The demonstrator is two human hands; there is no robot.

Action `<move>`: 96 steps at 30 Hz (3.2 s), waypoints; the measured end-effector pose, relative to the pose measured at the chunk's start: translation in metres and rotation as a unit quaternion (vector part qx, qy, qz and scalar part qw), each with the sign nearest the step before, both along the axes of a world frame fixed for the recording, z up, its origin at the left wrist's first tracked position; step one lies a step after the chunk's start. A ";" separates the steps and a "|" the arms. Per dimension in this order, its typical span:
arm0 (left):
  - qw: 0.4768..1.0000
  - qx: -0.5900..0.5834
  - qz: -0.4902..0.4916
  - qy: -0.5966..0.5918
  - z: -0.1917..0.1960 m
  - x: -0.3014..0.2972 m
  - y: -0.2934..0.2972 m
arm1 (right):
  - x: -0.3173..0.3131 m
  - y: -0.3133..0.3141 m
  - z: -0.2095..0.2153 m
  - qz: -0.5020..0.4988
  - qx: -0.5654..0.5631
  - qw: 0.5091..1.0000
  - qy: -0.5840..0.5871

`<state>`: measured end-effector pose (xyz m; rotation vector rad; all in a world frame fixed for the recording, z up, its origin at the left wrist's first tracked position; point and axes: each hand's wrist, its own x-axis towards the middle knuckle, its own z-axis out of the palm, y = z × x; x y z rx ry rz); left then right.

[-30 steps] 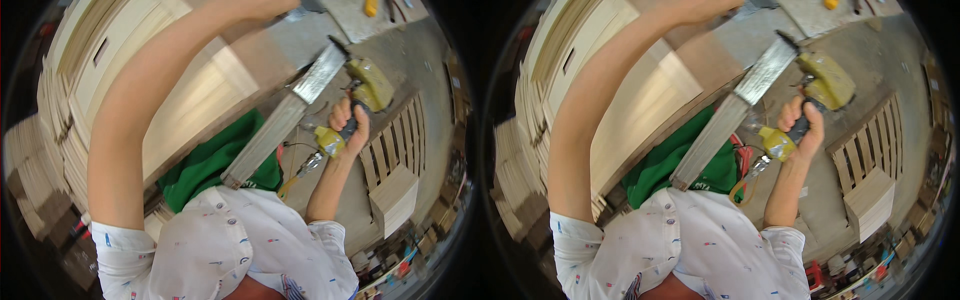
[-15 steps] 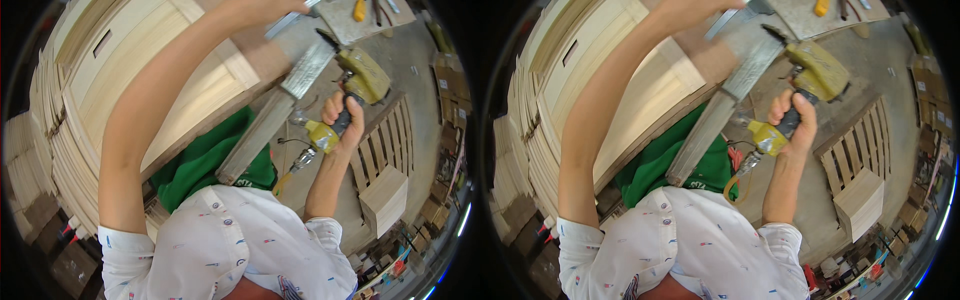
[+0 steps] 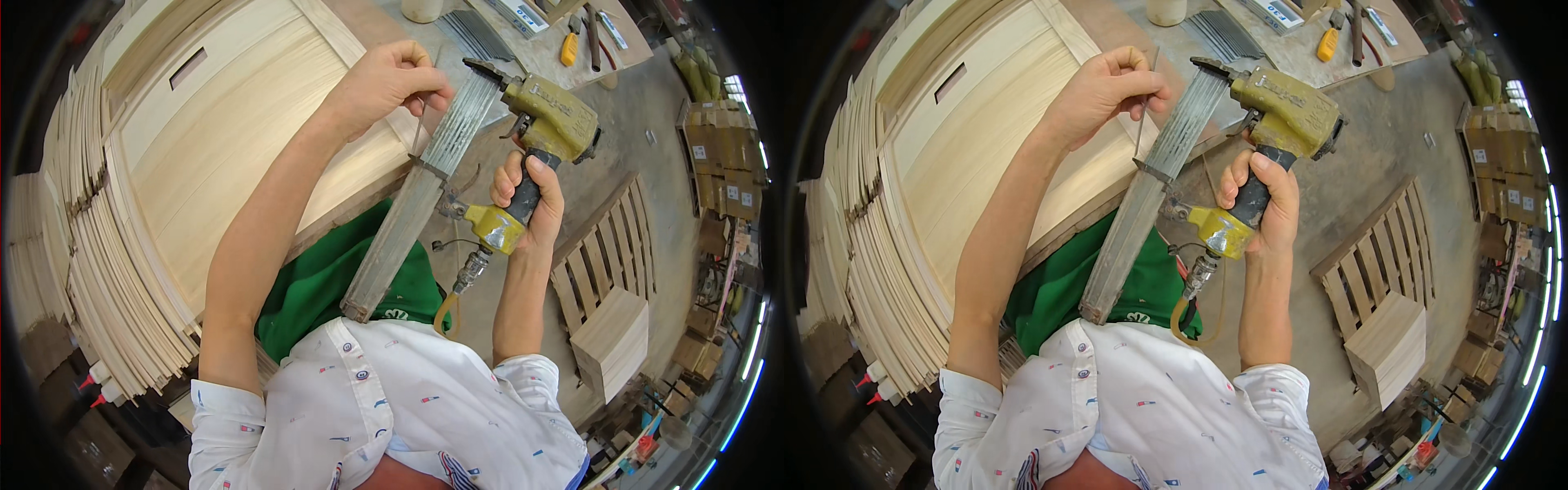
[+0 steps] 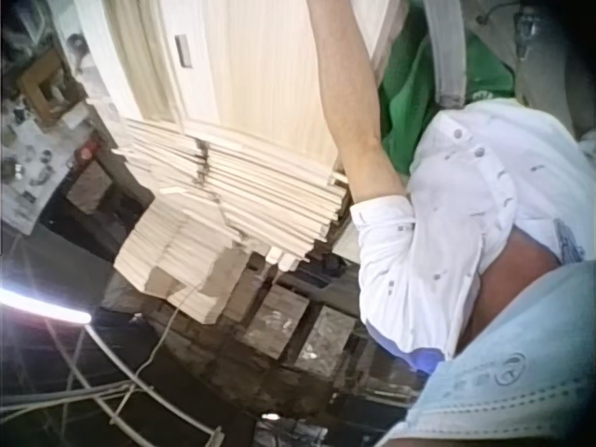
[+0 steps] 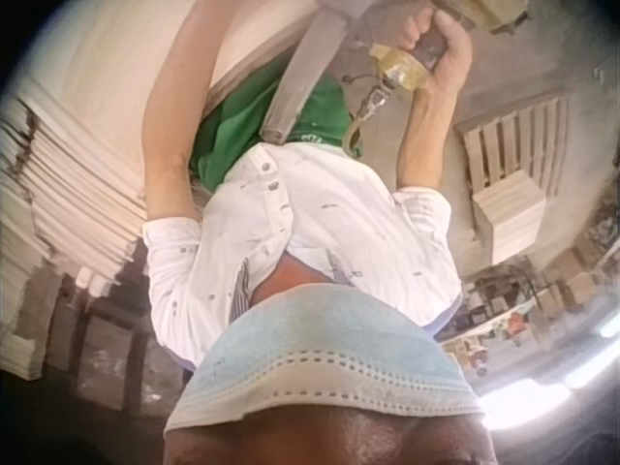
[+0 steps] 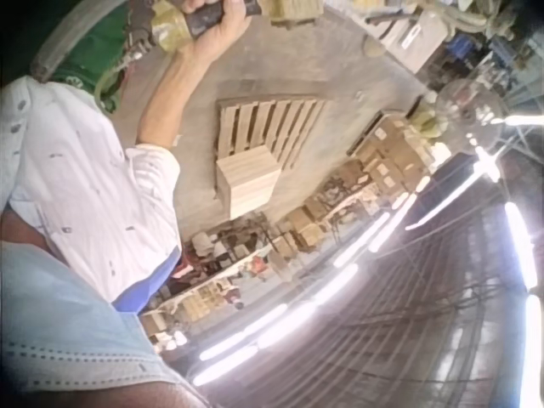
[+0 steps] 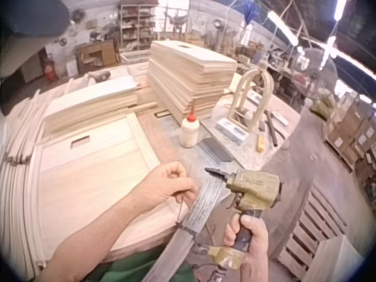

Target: Apply glue to wooden slats and use a pneumatic nail gun to secure them into a panel structure.

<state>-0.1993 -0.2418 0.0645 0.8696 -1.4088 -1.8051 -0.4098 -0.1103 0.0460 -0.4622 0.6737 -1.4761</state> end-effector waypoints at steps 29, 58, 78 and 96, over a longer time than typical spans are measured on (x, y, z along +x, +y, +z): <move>0.903 -0.275 0.175 -0.280 -0.007 -0.031 0.030 | 0.006 -0.002 0.011 0.003 0.036 0.997 0.070; 0.882 -0.388 0.209 -0.168 -0.016 0.022 0.134 | -0.035 -0.012 0.008 0.024 0.038 0.999 0.020; 0.801 -0.517 0.300 0.029 -0.050 0.044 0.218 | -0.014 -0.002 0.033 0.119 -0.017 0.992 -0.046; 0.766 -0.503 0.334 -0.222 -0.034 0.079 0.212 | 0.050 0.020 0.117 0.088 -0.125 0.875 0.459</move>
